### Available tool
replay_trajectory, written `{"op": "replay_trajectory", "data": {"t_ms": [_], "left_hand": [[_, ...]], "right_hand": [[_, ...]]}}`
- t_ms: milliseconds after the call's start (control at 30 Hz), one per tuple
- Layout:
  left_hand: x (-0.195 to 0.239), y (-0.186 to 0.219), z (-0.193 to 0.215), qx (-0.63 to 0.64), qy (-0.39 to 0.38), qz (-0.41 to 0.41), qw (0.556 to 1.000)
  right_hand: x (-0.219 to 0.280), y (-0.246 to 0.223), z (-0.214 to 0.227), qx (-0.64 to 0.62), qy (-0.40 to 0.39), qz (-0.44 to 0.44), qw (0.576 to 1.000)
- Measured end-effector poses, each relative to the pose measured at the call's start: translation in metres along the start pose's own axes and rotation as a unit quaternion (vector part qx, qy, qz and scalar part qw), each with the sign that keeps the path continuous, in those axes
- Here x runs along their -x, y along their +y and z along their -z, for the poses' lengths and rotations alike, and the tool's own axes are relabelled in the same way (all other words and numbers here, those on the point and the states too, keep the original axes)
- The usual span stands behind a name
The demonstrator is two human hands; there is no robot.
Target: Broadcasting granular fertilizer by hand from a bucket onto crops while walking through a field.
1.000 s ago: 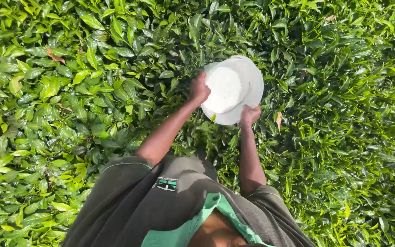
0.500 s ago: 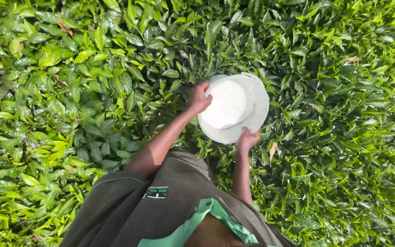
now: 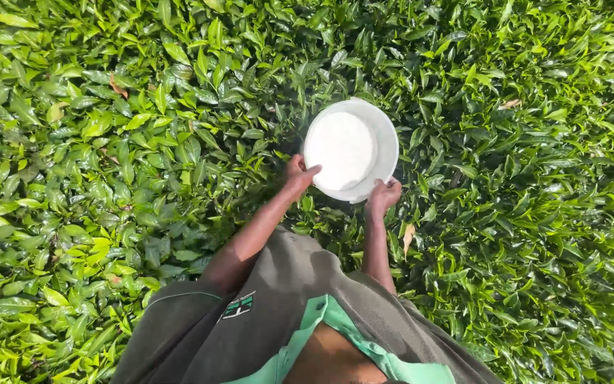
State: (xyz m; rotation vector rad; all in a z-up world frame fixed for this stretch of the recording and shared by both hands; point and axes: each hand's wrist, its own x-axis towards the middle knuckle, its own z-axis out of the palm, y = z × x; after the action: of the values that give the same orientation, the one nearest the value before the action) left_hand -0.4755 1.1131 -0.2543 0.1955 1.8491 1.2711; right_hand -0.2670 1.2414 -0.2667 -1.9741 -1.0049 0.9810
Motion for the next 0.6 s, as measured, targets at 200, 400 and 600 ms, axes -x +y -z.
{"op": "replay_trajectory", "data": {"t_ms": [200,400,600], "left_hand": [[0.011,-0.011,0.001,0.184,-0.097,0.003,0.978],[0.013,0.008,-0.012,0.171,-0.074,-0.022,0.982],[0.014,0.024,0.013,0.081,-0.107,0.035,0.99]], "right_hand": [[0.053,-0.021,0.033,0.034,-0.055,0.08,0.995],[0.085,-0.063,0.051,0.061,-0.158,0.259,0.951],[-0.061,0.048,-0.099,0.077,-0.26,-0.131,0.954]]}}
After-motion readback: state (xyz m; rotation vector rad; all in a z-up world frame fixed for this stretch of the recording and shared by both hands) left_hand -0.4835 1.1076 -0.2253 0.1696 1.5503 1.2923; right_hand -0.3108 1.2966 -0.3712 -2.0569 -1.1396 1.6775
